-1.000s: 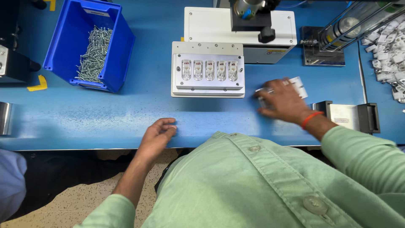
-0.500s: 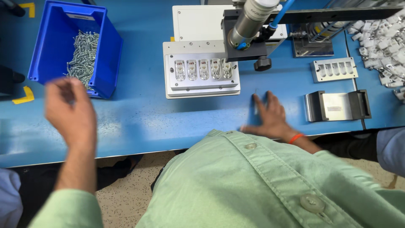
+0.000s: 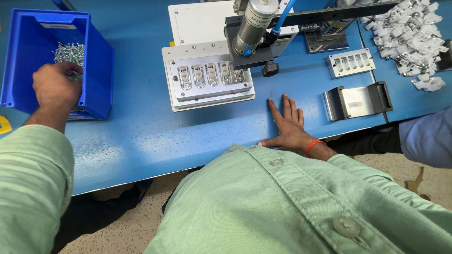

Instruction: The person repeatedly picks small metal screws from a blue bin and places them into slots on a white fixture mounted under a press. They then remove the fixture, place it on the table, and repeat the cycle. A coworker's hands are visible nearby but not performing the main task.

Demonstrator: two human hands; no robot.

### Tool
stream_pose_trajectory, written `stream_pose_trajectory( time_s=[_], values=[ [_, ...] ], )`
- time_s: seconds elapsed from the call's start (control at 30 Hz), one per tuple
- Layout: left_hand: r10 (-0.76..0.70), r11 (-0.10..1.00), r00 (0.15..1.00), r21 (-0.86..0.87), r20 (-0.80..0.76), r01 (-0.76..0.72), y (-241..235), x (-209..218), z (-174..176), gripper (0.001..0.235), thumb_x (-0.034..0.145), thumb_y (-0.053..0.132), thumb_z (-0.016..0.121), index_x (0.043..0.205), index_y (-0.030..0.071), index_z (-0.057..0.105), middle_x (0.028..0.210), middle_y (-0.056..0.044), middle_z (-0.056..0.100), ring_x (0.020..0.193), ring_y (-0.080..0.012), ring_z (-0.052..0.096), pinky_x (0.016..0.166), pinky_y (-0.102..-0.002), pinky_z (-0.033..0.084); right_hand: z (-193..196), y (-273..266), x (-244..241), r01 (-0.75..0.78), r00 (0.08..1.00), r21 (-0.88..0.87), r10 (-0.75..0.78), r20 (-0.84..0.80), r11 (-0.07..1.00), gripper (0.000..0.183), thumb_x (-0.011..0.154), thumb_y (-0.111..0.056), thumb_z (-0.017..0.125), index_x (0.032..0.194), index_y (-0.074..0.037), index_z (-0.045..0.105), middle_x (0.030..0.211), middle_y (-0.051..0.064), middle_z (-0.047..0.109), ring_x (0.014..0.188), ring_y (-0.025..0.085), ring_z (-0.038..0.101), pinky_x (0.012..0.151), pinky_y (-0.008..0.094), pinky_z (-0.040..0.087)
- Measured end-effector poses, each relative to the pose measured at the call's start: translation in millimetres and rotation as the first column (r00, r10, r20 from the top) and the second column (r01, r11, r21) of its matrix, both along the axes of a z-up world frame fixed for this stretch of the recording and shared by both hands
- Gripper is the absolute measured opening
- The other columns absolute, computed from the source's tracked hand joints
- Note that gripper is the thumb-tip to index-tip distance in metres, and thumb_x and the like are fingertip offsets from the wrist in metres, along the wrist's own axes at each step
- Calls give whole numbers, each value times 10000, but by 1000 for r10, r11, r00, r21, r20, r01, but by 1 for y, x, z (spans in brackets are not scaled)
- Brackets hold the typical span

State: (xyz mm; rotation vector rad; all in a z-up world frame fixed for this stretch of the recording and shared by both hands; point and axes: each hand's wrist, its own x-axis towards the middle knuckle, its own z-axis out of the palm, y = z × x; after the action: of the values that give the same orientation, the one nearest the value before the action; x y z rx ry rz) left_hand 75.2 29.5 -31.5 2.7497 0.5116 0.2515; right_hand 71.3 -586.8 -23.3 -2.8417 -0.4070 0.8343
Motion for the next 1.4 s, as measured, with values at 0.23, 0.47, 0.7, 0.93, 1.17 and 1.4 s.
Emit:
stream_pose_trajectory(
  time_s=[0.23,0.47,0.7,0.93,1.17,1.4],
  values=[
    [410,544,901,-831,142,-117,-19,-9,1,137,984,120,729,1085,28,715,982,-72,761,896,-195,756,799,-354,642,0,0,2,-10,1000,-9,10,-9,1000,1558,484,-790,850,1634,-280,-69,1650,282,-217,1505,444,-295,1186,658,-120],
    [438,57,895,-996,81,62,-17,-21,31,114,1097,102,591,1173,19,616,1100,-124,695,1008,-245,729,959,-423,632,4,2,1,-3,1000,7,3,-27,1000,1531,507,-773,845,1634,-279,-66,1646,282,-234,1497,444,-315,1182,651,-143],
    [427,19,895,-991,128,133,-15,-31,44,200,1060,40,478,1220,80,590,1117,-130,688,1019,-253,715,980,-442,649,5,2,1,13,999,13,-12,-31,1000,1531,488,-783,836,1634,-301,-57,1653,271,-229,1505,444,-301,1190,647,-130],
    [404,11,901,-985,160,170,-11,-34,47,166,1142,64,483,1263,45,595,1020,-86,664,937,-207,695,937,-423,652,5,5,2,3,1000,-30,-4,-18,1000,1562,464,-809,834,1632,-300,-69,1647,281,-218,1506,455,-285,1191,668,-100],
    [162,364,903,-875,399,321,-73,-48,108,152,1238,126,429,1306,61,549,1010,-31,627,819,-116,623,800,-317,613,59,39,-6,-17,998,-167,26,53,986,1284,621,-629,907,1598,-146,227,1607,336,172,1474,457,228,1164,465,318],
    [-100,410,882,-789,461,458,-211,-77,184,147,1154,130,476,1195,43,587,941,-49,686,721,-87,637,646,-245,568,201,114,-31,-1,1000,551,-17,26,834,258,856,-248,775,1074,-114,816,916,54,835,742,126,774,685,286,645]
  ],
)
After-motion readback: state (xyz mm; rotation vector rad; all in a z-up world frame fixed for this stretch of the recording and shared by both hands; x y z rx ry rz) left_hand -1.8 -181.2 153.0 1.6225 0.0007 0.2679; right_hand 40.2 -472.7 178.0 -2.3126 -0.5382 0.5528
